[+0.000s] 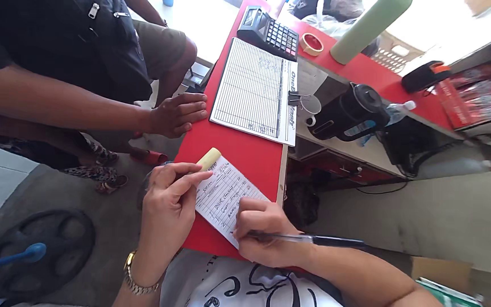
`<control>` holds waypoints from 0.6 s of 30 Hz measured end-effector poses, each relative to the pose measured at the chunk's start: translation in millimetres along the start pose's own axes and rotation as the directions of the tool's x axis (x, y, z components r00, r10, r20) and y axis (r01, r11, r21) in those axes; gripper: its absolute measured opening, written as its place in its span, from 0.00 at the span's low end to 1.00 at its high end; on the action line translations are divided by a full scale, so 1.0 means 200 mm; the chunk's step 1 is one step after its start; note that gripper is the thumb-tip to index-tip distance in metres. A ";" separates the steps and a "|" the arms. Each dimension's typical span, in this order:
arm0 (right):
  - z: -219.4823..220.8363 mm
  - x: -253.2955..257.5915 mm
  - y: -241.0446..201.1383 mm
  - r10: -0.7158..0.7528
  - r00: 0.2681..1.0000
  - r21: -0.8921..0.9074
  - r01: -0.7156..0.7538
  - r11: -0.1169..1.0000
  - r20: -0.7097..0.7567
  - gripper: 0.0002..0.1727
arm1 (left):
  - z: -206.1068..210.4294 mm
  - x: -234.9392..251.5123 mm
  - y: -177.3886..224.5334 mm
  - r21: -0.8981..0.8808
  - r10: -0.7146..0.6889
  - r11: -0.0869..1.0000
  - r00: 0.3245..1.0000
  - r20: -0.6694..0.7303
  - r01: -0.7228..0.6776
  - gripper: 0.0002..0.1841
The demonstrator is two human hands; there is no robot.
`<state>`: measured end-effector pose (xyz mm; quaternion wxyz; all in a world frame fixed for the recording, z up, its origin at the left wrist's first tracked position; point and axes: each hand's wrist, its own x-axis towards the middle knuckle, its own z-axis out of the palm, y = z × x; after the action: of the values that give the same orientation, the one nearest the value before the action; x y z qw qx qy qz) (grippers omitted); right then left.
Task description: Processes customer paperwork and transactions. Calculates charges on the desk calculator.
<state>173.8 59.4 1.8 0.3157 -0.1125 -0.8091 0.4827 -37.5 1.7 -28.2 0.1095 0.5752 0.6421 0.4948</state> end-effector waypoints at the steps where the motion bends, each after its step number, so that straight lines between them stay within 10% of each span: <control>1: 0.01 0.00 0.03 0.008 1.000 0.004 -0.008 1.000 0.000 0.04 | 0.00 0.00 0.00 -0.001 -0.001 1.000 1.000 0.002 0.001 0.13; 18: 0.02 0.00 0.06 -0.022 0.999 -0.044 0.023 0.999 0.025 0.05 | 0.01 0.00 0.00 0.005 -0.021 1.000 1.000 -0.008 0.021 0.13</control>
<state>170.6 62.6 -8.9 0.3085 -0.1044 -0.8246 0.4627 -36.2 3.5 -28.6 0.1106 0.5668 0.6497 0.4944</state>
